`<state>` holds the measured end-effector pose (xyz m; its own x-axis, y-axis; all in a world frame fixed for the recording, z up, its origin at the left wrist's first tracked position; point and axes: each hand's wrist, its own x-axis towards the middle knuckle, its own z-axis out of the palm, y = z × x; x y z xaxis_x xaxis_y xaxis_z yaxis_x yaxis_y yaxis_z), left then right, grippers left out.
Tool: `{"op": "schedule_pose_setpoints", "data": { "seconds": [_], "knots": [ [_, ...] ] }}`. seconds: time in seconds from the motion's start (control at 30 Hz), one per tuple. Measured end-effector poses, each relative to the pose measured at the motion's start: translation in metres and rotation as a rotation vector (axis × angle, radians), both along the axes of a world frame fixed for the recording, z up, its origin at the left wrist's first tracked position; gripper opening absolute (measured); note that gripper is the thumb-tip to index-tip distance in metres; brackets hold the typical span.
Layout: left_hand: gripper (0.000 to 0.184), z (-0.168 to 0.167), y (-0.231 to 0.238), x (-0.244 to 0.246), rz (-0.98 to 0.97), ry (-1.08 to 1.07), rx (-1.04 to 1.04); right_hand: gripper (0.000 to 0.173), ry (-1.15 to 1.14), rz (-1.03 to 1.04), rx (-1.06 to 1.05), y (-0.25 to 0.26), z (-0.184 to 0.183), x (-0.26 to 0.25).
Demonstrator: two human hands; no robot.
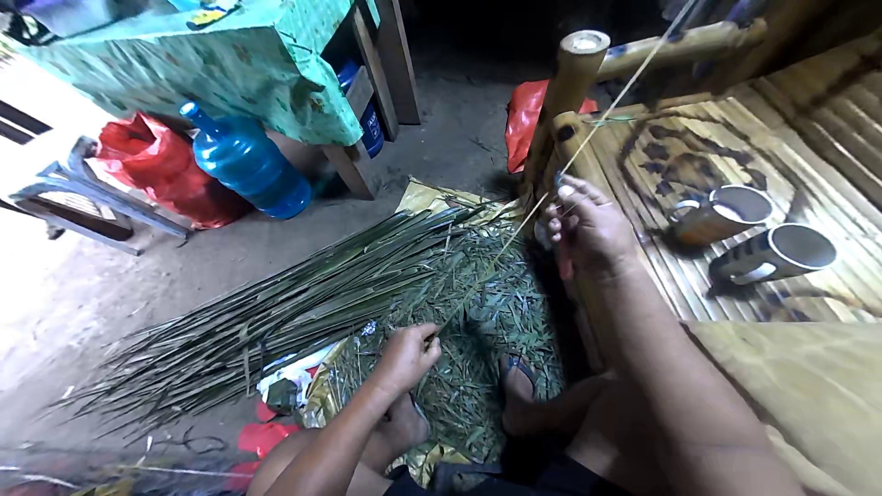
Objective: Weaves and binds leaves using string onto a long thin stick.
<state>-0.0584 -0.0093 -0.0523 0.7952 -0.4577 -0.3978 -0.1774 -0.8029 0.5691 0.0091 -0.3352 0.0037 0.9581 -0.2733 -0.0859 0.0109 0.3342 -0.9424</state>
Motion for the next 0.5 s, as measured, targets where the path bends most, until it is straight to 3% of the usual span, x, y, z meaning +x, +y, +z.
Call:
{"op": "schedule_pose_setpoints", "data": {
  "seconds": [0.13, 0.3, 0.5],
  "knots": [
    [0.032, 0.007, -0.004, -0.001, 0.11, 0.136, -0.258, 0.031, 0.101, 0.226, -0.084, 0.029, -0.017, -0.008],
    [0.023, 0.025, -0.009, -0.001, 0.367, 0.421, -0.727, 0.03, 0.071, 0.266, -0.23, 0.047, -0.025, -0.015],
    [0.023, 0.039, -0.018, 0.003, 0.447, 0.49, -0.866, 0.031, 0.087, 0.627, -0.058, 0.086, -0.029, -0.033]
  ]
}}
